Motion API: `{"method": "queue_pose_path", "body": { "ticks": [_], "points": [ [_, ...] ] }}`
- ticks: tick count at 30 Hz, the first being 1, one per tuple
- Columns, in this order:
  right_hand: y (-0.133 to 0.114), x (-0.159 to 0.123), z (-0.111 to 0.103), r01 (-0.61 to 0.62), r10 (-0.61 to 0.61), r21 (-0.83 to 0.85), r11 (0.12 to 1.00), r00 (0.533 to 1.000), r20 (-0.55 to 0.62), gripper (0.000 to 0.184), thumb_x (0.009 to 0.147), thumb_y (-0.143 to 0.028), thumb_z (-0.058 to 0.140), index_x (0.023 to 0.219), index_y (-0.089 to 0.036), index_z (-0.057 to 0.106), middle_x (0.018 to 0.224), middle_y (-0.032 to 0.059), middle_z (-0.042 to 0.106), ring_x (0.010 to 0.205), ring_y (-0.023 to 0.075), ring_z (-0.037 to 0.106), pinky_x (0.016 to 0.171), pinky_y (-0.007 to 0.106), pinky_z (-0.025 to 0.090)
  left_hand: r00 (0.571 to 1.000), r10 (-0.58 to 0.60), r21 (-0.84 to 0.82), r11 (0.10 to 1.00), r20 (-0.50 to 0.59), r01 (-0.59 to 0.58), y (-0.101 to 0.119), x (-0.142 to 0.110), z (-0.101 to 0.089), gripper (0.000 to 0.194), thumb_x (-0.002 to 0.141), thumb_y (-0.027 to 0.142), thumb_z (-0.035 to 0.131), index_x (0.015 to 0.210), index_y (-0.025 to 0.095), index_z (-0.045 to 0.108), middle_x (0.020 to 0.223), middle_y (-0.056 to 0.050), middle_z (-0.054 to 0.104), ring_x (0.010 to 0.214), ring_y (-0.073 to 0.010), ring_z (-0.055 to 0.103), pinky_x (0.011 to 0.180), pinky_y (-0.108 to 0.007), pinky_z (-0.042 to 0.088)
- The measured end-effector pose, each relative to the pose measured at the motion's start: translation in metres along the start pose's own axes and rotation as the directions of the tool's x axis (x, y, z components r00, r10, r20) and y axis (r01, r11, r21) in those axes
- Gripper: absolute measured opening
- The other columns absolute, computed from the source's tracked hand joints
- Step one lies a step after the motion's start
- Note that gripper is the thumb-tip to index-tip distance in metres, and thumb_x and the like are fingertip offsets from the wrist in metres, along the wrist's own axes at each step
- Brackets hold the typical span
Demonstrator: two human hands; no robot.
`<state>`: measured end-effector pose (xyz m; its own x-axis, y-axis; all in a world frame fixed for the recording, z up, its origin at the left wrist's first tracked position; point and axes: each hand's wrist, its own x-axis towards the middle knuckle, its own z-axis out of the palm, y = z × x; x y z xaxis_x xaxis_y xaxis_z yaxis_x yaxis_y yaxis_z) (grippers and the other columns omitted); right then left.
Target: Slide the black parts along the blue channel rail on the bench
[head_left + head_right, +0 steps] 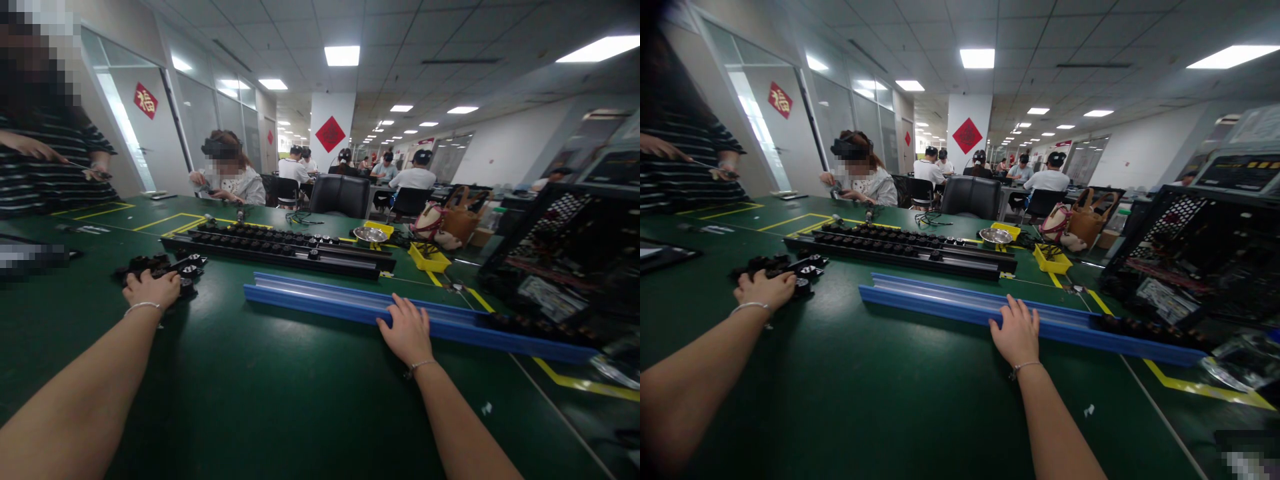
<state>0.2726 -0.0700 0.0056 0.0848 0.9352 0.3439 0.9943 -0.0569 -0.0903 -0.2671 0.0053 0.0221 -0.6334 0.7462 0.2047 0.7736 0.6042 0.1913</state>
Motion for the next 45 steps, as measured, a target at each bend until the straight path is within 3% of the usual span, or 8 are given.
{"method": "queue_pose_path", "body": {
  "ticks": [5,10,18,23,29,34,39,45],
  "points": [
    [0.001,0.0,0.002,0.004,-0.005,-0.017,1.0,1.0,-0.022,0.031,0.082,-0.04,0.043,0.096,-0.019,0.06,0.14,0.0077,0.042,0.128,0.027,0.033,0.106,0.051,0.017,0.998,0.054,-0.046,0.997,-0.044,-0.056,0.002,-0.002,-0.003,0.049,0.081,0.055,0.037,0.122,0.035,0.056,0.149,-0.006,0.024,0.132,-0.0411,0.015,0.1,-0.057,0.023],
    [0.001,0.0,0.003,0.01,-0.01,-0.009,1.0,1.0,-0.016,0.032,0.082,-0.042,0.042,0.096,-0.019,0.06,0.14,0.0077,0.042,0.128,0.0273,0.033,0.106,0.051,0.017,0.954,0.186,-0.043,0.978,-0.235,-0.202,0.021,-0.015,-0.007,0.05,0.085,0.05,0.036,0.125,0.026,0.054,0.148,-0.012,0.025,0.134,-0.0375,0.015,0.101,-0.055,0.024],
    [-0.002,-0.001,-0.003,-0.007,0.007,0.008,1.0,1.0,0.025,0.035,0.082,-0.043,0.042,0.099,-0.019,0.061,0.141,0.0079,0.041,0.129,0.0269,0.031,0.105,0.049,0.018,0.762,0.513,-0.103,0.8,-0.395,-0.591,0.1,-0.076,-0.005,0.045,0.087,0.038,0.038,0.123,0.018,0.056,0.146,-0.012,0.033,0.137,-0.0294,0.02,0.107,-0.046,0.027],
    [-0.001,0.002,-0.009,-0.019,0.018,0.062,0.998,1.0,0.022,0.036,0.082,-0.045,0.041,0.1,-0.022,0.06,0.138,0.007,0.045,0.128,0.0265,0.034,0.102,0.048,0.024,0.65,0.701,-0.139,0.641,-0.294,-0.754,0.148,-0.14,0.005,0.04,0.088,0.039,0.039,0.12,0.024,0.059,0.144,-0.008,0.037,0.136,-0.0274,0.023,0.105,-0.044,0.031],
    [0.045,0.01,-0.018,-0.05,0.063,0.12,0.991,0.992,-0.107,0.04,0.084,-0.04,0.034,0.104,-0.016,0.059,0.124,0.0118,0.055,0.117,0.0234,0.046,0.096,0.04,0.034,0.689,0.694,-0.173,0.667,-0.21,-0.725,0.168,-0.18,0.015,0.038,0.09,0.041,0.036,0.12,0.031,0.058,0.138,-0.005,0.046,0.133,-0.0283,0.03,0.107,-0.052,0.025],
    [0.103,-0.002,-0.018,-0.365,0.329,-0.001,0.931,0.84,-0.431,0.046,0.082,-0.034,0.036,0.119,-0.013,0.054,0.139,0.0183,0.039,0.131,0.0325,0.025,0.1,0.053,0.023,0.667,0.712,-0.188,0.64,-0.219,-0.745,0.165,-0.179,0.014,0.038,0.091,0.041,0.033,0.116,0.03,0.06,0.134,-0.005,0.051,0.13,-0.0253,0.036,0.108,-0.05,0.023],
    [0.138,-0.01,-0.009,-0.548,0.551,0.13,0.826,0.738,-0.39,0.053,0.082,-0.04,0.034,0.128,-0.019,0.047,0.143,0.0208,0.028,0.131,0.0389,0.02,0.094,0.059,0.024,0.659,0.713,-0.173,0.636,-0.239,-0.752,0.164,-0.179,0.015,0.038,0.092,0.04,0.032,0.113,0.029,0.061,0.133,-0.007,0.051,0.125,-0.0245,0.041,0.107,-0.05,0.023],
    [0.153,-0.003,-0.005,-0.581,0.618,0.211,0.786,0.738,-0.27,0.055,0.082,-0.044,0.032,0.131,-0.022,0.044,0.141,0.017,0.036,0.129,0.0361,0.028,0.096,0.055,0.024,0.65,0.724,-0.168,0.628,-0.232,-0.76,0.164,-0.181,0.014,0.036,0.092,0.039,0.033,0.113,0.03,0.061,0.133,-0.005,0.051,0.122,-0.0232,0.044,0.107,-0.048,0.023]
  ]
}}
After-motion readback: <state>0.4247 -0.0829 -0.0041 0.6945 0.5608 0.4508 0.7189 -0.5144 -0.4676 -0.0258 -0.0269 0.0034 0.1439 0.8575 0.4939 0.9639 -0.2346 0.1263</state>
